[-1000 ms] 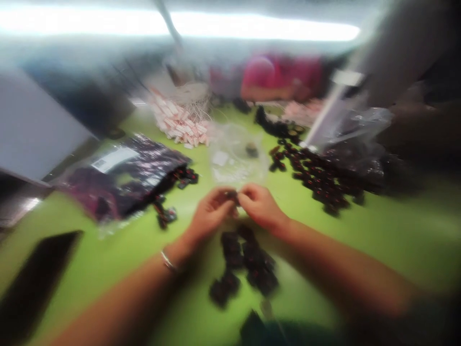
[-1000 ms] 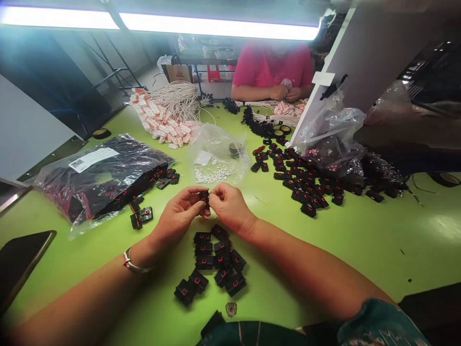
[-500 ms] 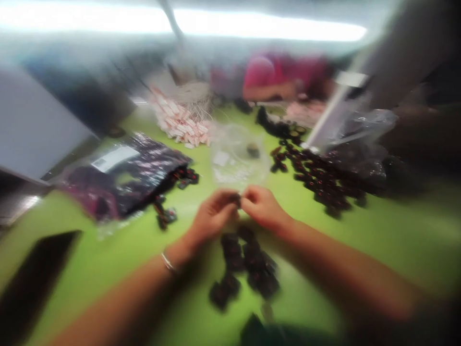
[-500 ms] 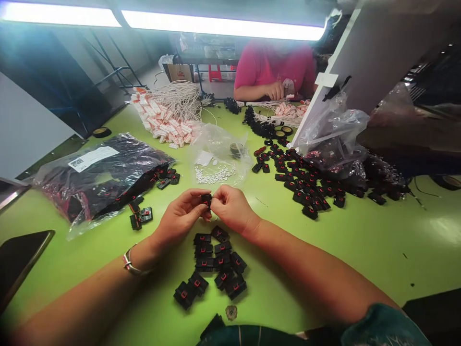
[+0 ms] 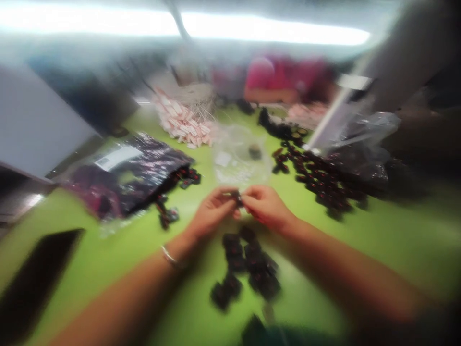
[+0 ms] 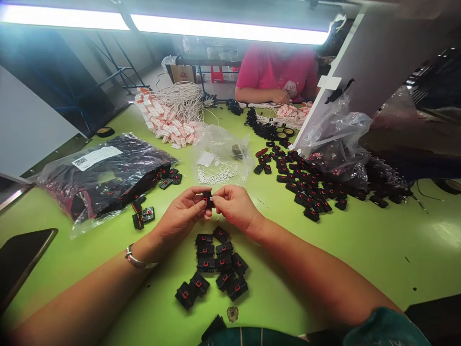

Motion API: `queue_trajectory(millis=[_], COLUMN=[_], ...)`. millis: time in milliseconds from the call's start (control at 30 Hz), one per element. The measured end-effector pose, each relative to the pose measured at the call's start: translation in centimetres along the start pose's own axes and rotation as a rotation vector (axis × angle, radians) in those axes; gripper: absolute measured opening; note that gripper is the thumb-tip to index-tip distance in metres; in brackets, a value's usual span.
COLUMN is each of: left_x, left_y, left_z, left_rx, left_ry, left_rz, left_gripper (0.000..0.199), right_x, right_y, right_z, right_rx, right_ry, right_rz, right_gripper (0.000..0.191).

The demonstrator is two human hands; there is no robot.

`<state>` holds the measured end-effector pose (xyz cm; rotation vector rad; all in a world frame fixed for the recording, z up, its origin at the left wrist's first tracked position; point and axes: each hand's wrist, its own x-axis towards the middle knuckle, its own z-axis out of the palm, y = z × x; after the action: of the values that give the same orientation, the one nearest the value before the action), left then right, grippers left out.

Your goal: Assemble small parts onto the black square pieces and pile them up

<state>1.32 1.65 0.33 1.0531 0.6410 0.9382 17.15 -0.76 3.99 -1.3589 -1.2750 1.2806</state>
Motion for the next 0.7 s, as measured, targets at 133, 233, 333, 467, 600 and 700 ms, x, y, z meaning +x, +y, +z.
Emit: queue_trajectory(millis=[133, 233, 333, 467, 600, 700], left_x=[-0.2, -0.4, -0.4, -0.1, 0.1, 0.2], left_y=[0.2, 0.2, 0.3, 0.7, 1.2, 1.6], left_z=[0.5, 0.7, 0.5, 0.0, -0.4, -1.2], left_rx=[0.141, 0.2, 0.096, -0.122, -0.168, -0.119], left_ry=[0.019, 0.055, 0.027, -0.04, -0.042, -0.017], left_rz=[0.061, 0.088, 0.072, -0.052, -0.098, -0.086], left_gripper=[0.033, 0.03, 0.032, 0.037, 0.039, 0.038], right_x=[0.3, 0.3, -0.1, -0.4, 0.2, 0.7], right_y=[0.1, 0.3, 0.3, 0.1, 0.7, 1.6], right_z=[0.1, 0.2, 0.3, -0.4, -1.7, -2.3], right_rx=[-0.151, -0.212, -0.15, -0.031, -0.284, -0.577], right_ry=[0.074, 0.11, 0.075, -0.044, 0.02, -0.006], right_rz=[-0.109, -0.157, -0.153, -0.027, -0.139, -0.196], right_gripper=[0.011, 0.012, 0.014, 0.023, 0.015, 0.007])
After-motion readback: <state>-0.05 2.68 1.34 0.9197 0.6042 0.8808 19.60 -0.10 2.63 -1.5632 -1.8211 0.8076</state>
